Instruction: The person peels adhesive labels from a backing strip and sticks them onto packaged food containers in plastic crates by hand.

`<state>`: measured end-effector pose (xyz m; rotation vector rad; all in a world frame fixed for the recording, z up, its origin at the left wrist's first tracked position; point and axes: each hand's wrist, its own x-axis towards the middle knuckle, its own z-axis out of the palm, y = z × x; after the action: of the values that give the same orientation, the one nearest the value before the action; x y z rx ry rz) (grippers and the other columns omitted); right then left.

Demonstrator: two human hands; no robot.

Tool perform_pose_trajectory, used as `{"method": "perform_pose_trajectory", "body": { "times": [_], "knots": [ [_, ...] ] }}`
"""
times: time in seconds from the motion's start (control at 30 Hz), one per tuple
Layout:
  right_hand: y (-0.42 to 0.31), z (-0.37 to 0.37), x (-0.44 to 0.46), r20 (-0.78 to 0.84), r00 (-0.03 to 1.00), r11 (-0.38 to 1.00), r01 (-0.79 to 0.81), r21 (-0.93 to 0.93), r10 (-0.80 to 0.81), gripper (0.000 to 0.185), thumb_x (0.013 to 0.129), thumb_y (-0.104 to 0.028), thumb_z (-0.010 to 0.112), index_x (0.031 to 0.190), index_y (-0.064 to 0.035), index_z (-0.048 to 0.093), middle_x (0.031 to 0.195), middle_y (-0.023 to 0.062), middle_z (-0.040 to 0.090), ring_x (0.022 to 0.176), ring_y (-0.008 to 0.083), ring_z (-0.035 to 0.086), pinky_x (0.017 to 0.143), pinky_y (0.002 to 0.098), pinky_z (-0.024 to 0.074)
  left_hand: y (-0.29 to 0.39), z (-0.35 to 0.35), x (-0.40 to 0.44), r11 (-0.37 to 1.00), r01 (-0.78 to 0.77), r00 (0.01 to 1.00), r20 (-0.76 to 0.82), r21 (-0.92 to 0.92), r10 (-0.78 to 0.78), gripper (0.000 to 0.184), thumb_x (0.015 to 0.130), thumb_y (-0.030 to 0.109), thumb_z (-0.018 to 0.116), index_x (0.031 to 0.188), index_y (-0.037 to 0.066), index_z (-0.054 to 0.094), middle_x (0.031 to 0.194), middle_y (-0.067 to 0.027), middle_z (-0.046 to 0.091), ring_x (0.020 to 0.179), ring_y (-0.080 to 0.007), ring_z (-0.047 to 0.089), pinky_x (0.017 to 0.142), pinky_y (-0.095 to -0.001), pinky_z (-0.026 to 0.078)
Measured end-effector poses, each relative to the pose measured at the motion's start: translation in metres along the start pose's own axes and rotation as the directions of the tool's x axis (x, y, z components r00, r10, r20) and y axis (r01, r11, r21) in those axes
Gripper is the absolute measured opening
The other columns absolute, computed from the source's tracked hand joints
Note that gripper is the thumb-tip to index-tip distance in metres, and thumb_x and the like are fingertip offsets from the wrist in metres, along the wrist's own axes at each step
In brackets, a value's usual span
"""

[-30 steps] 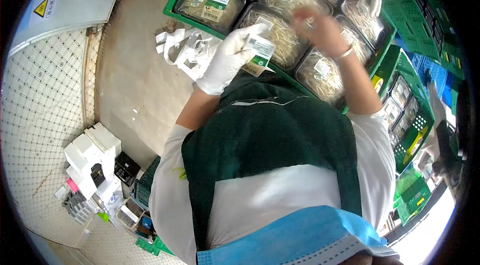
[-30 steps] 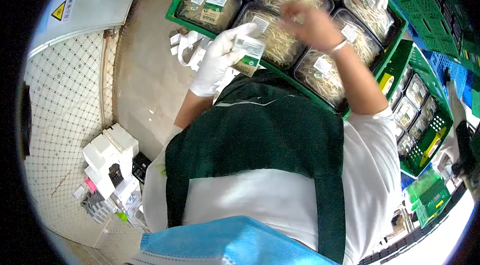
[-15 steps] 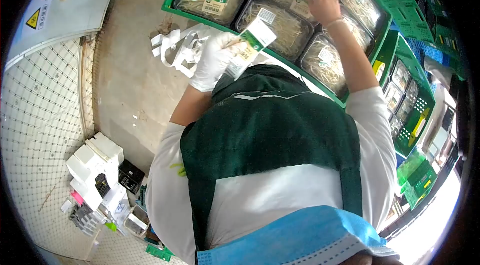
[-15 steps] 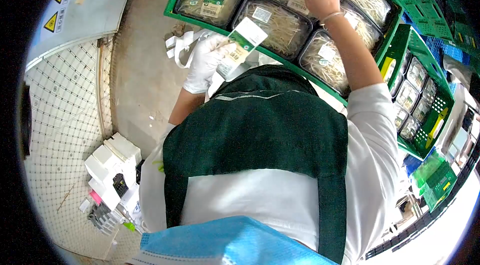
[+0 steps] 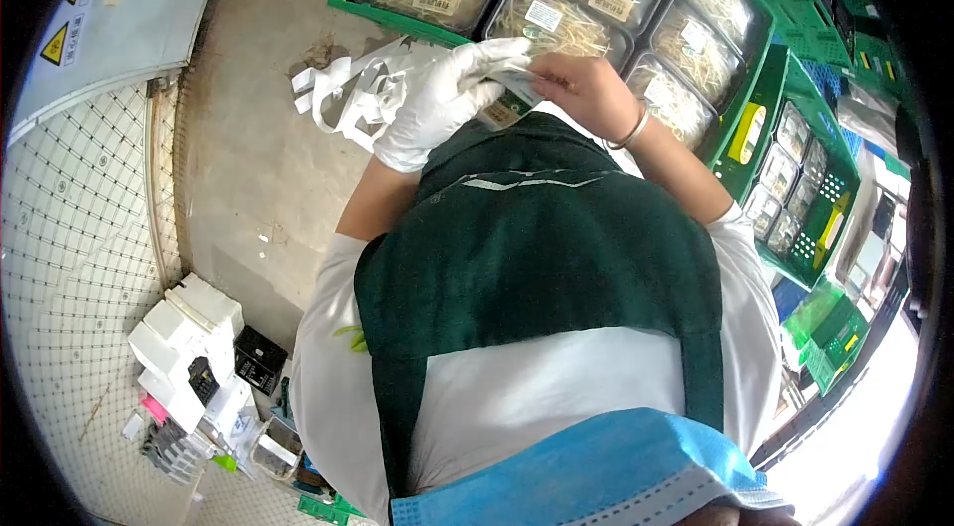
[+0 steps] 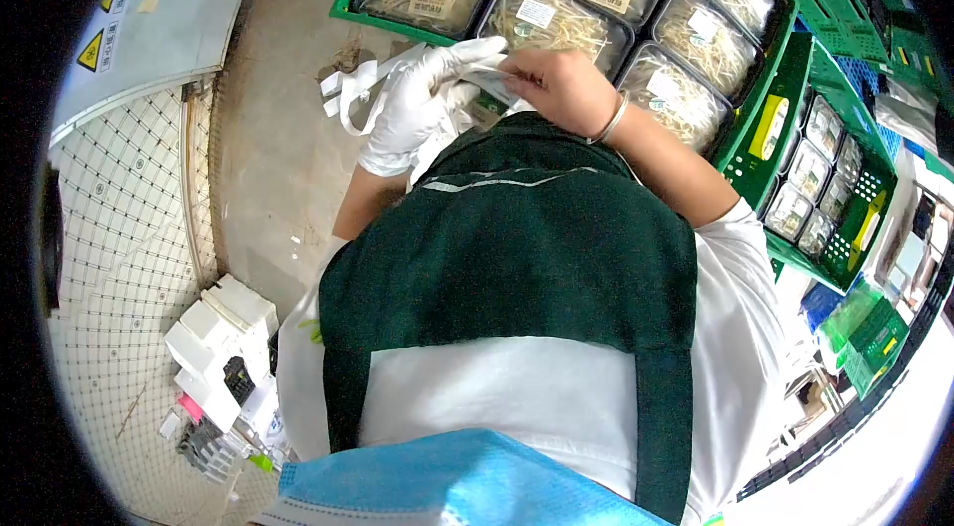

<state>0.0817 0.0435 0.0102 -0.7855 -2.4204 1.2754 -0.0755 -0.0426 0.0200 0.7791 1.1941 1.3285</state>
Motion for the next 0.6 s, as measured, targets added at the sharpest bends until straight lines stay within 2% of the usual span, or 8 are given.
{"method": "perform_pose_trajectory", "body": {
  "times": [0.07, 0.17, 0.23, 0.27, 0.33, 0.4, 0.43, 0.6],
  "knots": [
    [-0.006, 0.006, -0.003, 0.004, 0.999, 0.998, -0.049, 0.029, 0.049, 0.020, 0.070, -0.016, 0.065, 0.086, -0.0052, 0.059, 0.073, 0.0114, 0.060, 0.066, 0.0219, 0.059, 0.059, 0.0296, 0.0469, -0.006, -0.009, 0.001, 0.974, -0.108, 0.993, 0.068, 0.198, 0.096, 0.012, 0.078, 0.006, 0.057, 0.087, -0.001, 0.056, 0.079, -0.0025, 0.058, 0.069, -0.0058, 0.050, 0.061, -0.0206, 0.041],
    [-0.001, -0.002, -0.001, -0.247, 0.965, 0.988, 0.055, -0.142, -0.090, 0.012, 0.069, -0.012, 0.064, 0.079, -0.0063, 0.062, 0.071, 0.0087, 0.061, 0.062, 0.0193, 0.060, 0.058, 0.0280, 0.0479, -0.014, -0.019, 0.002, 0.862, 0.033, 0.995, 0.060, 0.506, -0.073, 0.020, 0.076, 0.015, 0.063, 0.085, -0.001, 0.057, 0.073, -0.0019, 0.058, 0.064, -0.0066, 0.052, 0.060, -0.0207, 0.044],
    [0.025, -0.045, 0.011, -0.382, 0.920, 0.964, -0.179, -0.196, 0.093, 0.015, 0.071, -0.013, 0.062, 0.084, -0.0072, 0.061, 0.077, 0.0086, 0.062, 0.065, 0.0200, 0.060, 0.059, 0.0287, 0.0486, 0.003, -0.021, -0.005, 0.890, 0.036, 0.992, 0.090, 0.455, -0.086, 0.020, 0.076, 0.015, 0.063, 0.085, -0.001, 0.057, 0.073, -0.0024, 0.059, 0.064, -0.0065, 0.053, 0.059, -0.0202, 0.044],
    [0.030, -0.070, 0.016, -0.437, 0.899, 0.942, -0.176, -0.286, 0.035, 0.020, 0.072, -0.016, 0.061, 0.089, -0.0054, 0.058, 0.079, 0.0110, 0.062, 0.064, 0.0218, 0.060, 0.058, 0.0291, 0.0489, 0.010, -0.024, -0.009, 0.914, 0.039, 0.989, 0.114, 0.403, -0.093, 0.020, 0.075, 0.016, 0.063, 0.085, -0.001, 0.057, 0.072, -0.0029, 0.059, 0.064, -0.0064, 0.053, 0.059, -0.0198, 0.044],
    [0.044, -0.073, 0.017, -0.428, 0.902, 0.927, -0.207, -0.313, 0.057, 0.026, 0.073, -0.020, 0.060, 0.092, -0.0030, 0.054, 0.083, 0.0142, 0.060, 0.070, 0.0251, 0.059, 0.064, 0.0321, 0.0480, -0.018, -0.059, -0.010, 0.974, 0.148, 0.983, 0.085, 0.174, -0.165, 0.019, 0.078, 0.010, 0.059, 0.092, -0.002, 0.057, 0.083, -0.0072, 0.061, 0.072, -0.0087, 0.057, 0.061, -0.0199, 0.046],
    [0.067, -0.032, 0.007, -0.270, 0.960, 0.790, -0.217, -0.573, 0.068, 0.030, 0.073, -0.023, 0.059, 0.093, -0.0031, 0.049, 0.085, 0.0147, 0.057, 0.078, 0.0276, 0.056, 0.069, 0.0359, 0.0449, -0.028, -0.076, -0.010, 0.970, 0.241, 0.970, -0.014, -0.021, -0.241, 0.015, 0.079, 0.006, 0.056, 0.092, -0.002, 0.057, 0.083, -0.0066, 0.061, 0.072, -0.0082, 0.057, 0.061, -0.0202, 0.046],
    [0.092, -0.008, 0.003, -0.227, 0.972, 0.650, -0.138, -0.748, -0.055, 0.031, 0.074, -0.027, 0.058, 0.093, -0.0055, 0.046, 0.083, 0.0124, 0.054, 0.083, 0.0281, 0.053, 0.071, 0.0373, 0.0419, -0.024, -0.076, -0.010, 0.968, 0.250, 0.968, -0.017, 0.007, -0.249, 0.014, 0.079, 0.003, 0.054, 0.092, -0.003, 0.057, 0.082, -0.0055, 0.060, 0.072, -0.0071, 0.056, 0.062, -0.0197, 0.046],
    [0.078, 0.007, -0.003, -0.422, 0.906, 0.368, -0.383, -0.847, -0.029, 0.050, 0.076, -0.035, 0.054, 0.117, -0.0100, 0.040, 0.107, 0.0095, 0.049, 0.094, 0.0234, 0.048, 0.077, 0.0355, 0.0396, -0.025, -0.079, -0.011, 0.975, 0.192, 0.973, 0.105, 0.110, -0.204, 0.017, 0.079, 0.003, 0.054, 0.095, -0.002, 0.055, 0.084, -0.0052, 0.060, 0.074, -0.0072, 0.055, 0.064, -0.0192, 0.045]
  ]
}}
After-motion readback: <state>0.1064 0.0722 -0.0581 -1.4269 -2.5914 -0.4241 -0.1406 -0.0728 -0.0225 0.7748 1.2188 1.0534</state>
